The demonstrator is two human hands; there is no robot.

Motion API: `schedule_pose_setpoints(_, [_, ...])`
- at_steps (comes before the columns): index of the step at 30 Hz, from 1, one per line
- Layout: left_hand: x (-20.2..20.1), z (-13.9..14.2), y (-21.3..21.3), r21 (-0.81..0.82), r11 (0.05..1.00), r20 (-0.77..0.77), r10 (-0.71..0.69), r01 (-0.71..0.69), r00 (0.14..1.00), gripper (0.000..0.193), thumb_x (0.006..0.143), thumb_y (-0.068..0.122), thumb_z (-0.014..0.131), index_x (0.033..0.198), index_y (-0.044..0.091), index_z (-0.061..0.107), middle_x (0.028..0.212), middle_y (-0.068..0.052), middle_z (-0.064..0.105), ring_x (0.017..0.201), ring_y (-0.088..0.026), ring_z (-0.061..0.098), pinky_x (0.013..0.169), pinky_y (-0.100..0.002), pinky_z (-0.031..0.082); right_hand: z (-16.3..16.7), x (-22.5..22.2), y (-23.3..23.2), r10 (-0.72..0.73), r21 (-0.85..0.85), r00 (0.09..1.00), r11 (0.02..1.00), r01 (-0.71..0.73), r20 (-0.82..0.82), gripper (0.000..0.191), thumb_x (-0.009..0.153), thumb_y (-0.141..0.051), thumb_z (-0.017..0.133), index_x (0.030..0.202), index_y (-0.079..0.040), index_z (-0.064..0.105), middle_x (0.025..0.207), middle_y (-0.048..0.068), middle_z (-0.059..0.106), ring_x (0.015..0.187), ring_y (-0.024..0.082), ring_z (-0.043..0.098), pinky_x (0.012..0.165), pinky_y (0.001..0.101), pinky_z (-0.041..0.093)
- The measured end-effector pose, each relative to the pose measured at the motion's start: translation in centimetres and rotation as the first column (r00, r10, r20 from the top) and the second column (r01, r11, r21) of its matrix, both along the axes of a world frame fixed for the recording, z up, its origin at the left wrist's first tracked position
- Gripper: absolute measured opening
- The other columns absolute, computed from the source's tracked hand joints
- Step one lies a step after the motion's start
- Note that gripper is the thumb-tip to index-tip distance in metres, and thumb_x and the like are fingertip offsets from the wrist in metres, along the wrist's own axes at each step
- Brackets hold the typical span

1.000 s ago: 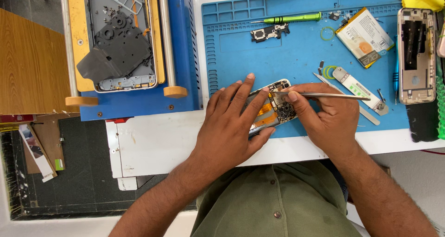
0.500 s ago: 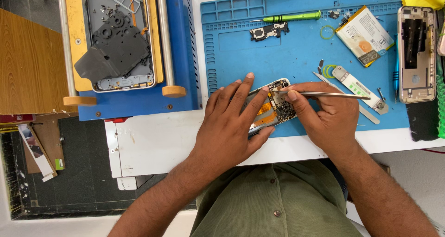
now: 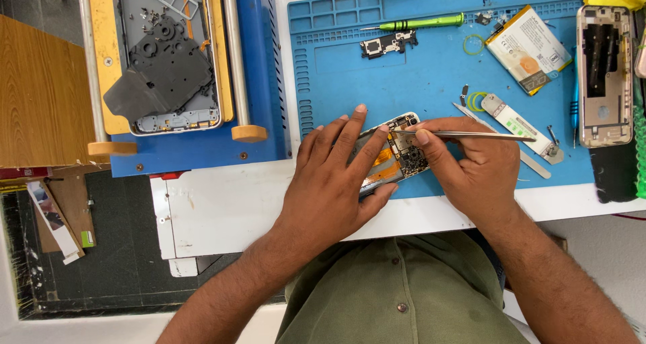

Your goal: The person works on a disassembled smartphone on a blue repair mat, pressing the battery and frame, then lifts the motherboard out of the old housing and seats it into a new frame. They use tweezers to adjust and press the board and connectors inside the new housing, then press the board into place by hand.

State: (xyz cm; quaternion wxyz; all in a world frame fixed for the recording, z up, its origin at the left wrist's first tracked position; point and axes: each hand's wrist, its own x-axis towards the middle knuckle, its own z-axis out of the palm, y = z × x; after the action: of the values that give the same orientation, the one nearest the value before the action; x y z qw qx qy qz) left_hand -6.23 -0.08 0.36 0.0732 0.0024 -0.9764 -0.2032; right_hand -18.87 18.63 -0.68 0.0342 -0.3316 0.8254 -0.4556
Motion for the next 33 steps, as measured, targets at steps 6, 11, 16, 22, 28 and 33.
schedule_pose_setpoints(6, [0.05,-0.02,0.02,-0.003,1.0,-0.008,-0.002,0.002,1.0,0.073,0.093,0.049,0.073,0.151,0.011,0.051,0.16,-0.02,0.036,0.142,-0.036,0.039,0.12,-0.056,0.032,0.03,-0.04,-0.02,0.005,0.001,1.0,1.0,-0.005,-0.01,0.014,0.106,-0.018,0.074,0.11,-0.005,0.077,0.098,0.007,0.077,0.079,0.011,0.071,0.065,0.025,0.053])
schedule_pose_setpoints(11, [0.06,-0.16,0.44,-0.087,0.996,-0.033,0.014,-0.016,0.999,0.072,0.093,0.05,0.072,0.151,0.012,0.051,0.16,-0.021,0.036,0.14,-0.04,0.041,0.119,-0.058,0.034,-0.09,-0.11,-0.05,0.002,0.011,1.0,1.0,-0.002,-0.013,0.014,0.105,-0.018,0.074,0.109,-0.005,0.077,0.096,0.007,0.077,0.077,0.011,0.07,0.062,0.0249,0.052])
schedule_pose_setpoints(16, [0.08,-0.3,0.59,-0.113,0.993,-0.042,0.015,-0.02,0.999,0.073,0.093,0.05,0.072,0.152,0.012,0.05,0.159,-0.022,0.037,0.139,-0.041,0.042,0.119,-0.06,0.035,-0.08,-0.07,0.02,0.005,-0.007,1.0,1.0,-0.005,0.007,0.015,0.106,-0.018,0.074,0.11,-0.004,0.076,0.096,0.007,0.077,0.078,0.01,0.071,0.063,0.0244,0.053])
schedule_pose_setpoints(22, [0.04,-0.27,0.51,-0.095,0.995,-0.045,0.016,-0.02,0.999,0.074,0.093,0.05,0.072,0.152,0.012,0.05,0.159,-0.023,0.037,0.14,-0.041,0.042,0.118,-0.06,0.035,-0.1,-0.02,-0.02,0.003,-0.021,1.0,1.0,-0.003,0.015,0.015,0.106,-0.018,0.074,0.11,-0.004,0.076,0.096,0.007,0.077,0.079,0.011,0.071,0.064,0.0245,0.053])
schedule_pose_setpoints(28, [0.07,-0.09,0.52,-0.09,0.996,-0.044,0.019,-0.023,0.999,0.074,0.093,0.049,0.073,0.153,0.012,0.049,0.159,-0.023,0.037,0.139,-0.041,0.043,0.119,-0.059,0.035,-0.01,0.06,-0.03,0.016,-0.028,1.0,0.999,-0.016,0.009,0.014,0.106,-0.017,0.073,0.111,-0.005,0.077,0.1,0.007,0.077,0.083,0.011,0.071,0.067,0.0248,0.054])
schedule_pose_setpoints(33, [-0.02,-0.12,0.52,-0.091,0.996,-0.037,0.02,-0.023,0.999,0.074,0.092,0.05,0.073,0.152,0.012,0.05,0.159,-0.023,0.037,0.139,-0.041,0.043,0.119,-0.059,0.035,0.01,0.0,-0.01,0.002,-0.007,1.0,1.0,-0.002,0.03,0.014,0.106,-0.017,0.074,0.11,-0.005,0.077,0.099,0.007,0.077,0.081,0.011,0.072,0.066,0.0246,0.054])
